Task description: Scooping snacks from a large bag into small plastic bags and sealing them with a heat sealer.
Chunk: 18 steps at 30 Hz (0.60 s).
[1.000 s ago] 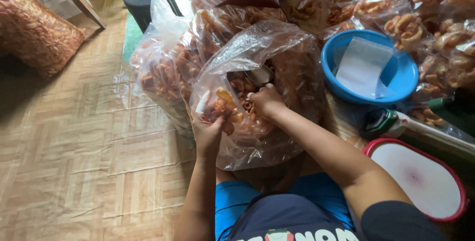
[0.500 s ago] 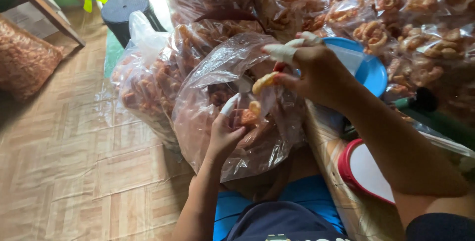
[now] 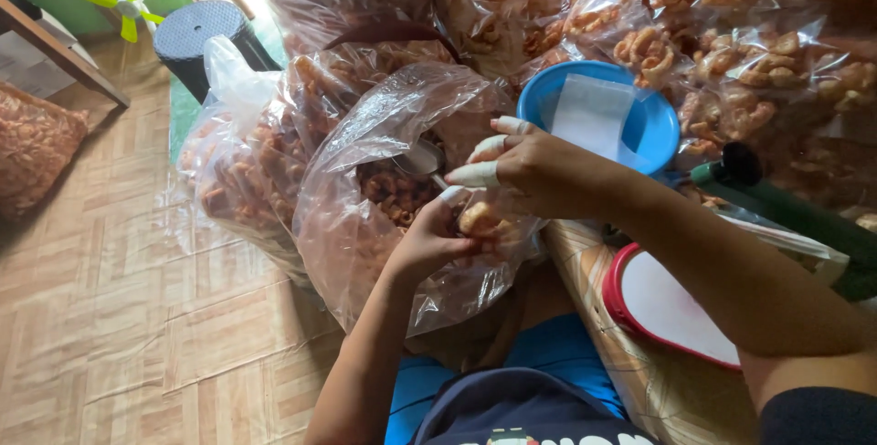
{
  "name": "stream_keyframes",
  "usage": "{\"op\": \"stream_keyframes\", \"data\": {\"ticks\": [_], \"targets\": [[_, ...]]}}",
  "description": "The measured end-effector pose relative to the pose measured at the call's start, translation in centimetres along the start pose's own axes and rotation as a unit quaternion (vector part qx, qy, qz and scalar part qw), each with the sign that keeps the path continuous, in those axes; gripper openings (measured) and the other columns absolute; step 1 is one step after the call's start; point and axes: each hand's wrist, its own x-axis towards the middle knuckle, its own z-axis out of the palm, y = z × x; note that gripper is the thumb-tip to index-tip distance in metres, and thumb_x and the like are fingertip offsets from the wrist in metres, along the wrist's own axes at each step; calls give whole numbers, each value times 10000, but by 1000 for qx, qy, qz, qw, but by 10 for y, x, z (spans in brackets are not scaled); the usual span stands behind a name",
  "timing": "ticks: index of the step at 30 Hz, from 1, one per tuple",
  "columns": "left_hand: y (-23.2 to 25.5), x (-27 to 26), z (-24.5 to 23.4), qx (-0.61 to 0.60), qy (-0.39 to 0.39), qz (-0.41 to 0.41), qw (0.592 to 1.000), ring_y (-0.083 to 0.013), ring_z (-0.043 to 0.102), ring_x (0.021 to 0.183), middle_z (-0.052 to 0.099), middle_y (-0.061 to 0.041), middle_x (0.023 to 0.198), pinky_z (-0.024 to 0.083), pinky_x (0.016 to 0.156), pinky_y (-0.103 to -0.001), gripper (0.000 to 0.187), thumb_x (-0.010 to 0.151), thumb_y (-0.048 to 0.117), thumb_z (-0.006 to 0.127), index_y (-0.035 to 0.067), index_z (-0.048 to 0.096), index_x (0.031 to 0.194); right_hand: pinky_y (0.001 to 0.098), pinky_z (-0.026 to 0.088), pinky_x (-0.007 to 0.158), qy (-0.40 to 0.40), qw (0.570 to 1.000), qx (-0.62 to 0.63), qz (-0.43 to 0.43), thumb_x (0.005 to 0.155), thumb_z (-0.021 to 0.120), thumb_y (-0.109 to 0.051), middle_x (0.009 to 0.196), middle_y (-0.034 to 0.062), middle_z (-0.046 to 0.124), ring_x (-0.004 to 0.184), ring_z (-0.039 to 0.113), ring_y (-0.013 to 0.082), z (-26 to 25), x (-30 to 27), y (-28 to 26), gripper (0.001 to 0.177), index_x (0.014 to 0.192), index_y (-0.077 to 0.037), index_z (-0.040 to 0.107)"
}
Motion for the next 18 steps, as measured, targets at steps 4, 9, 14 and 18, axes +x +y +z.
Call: {"op": "stream_keyframes", "data": {"ticks": [4, 9, 14, 18], "targets": [[-8, 5, 4, 13, -23, -17, 999, -200, 609, 723, 622, -200, 893, 552, 566, -319, 655, 558, -142, 751, -35, 506, 1156, 520, 297, 1003, -135, 990, 25, 15, 693, 665, -40, 801, 172, 654, 912, 610, 320, -24, -2, -9, 208, 900, -21, 649], [-4, 26, 19, -18, -36, -22, 999, -207, 617, 807, 597, -196, 1001, 562, 646, -327, 727, 618, -118, 709, -12, 404, 1269, 427, 396, 930, 96, 981, 115, 125, 797, 623, -148, 842, 154, 630, 924, 596, 303, -39, -30, -12, 246, 958, 30, 573], [18, 34, 44, -68, 24, 3, 997, -237, 636, 795, 604, -205, 948, 583, 603, -392, 656, 674, -99, 677, -9, 412, 1267, 351, 424, 954, 229, 906, 204, 291, 810, 605, -96, 1011, 122, 619, 1004, 589, 206, -35, -66, -20, 474, 1253, -41, 449], [21, 28, 54, -53, 74, 30, 995, -216, 627, 750, 621, -194, 892, 567, 618, -356, 576, 670, -49, 714, -3, 490, 1198, 377, 452, 903, 280, 872, 232, 327, 797, 618, -42, 1138, 177, 538, 1001, 571, 248, -18, -78, -19, 494, 1250, 6, 425]]}}
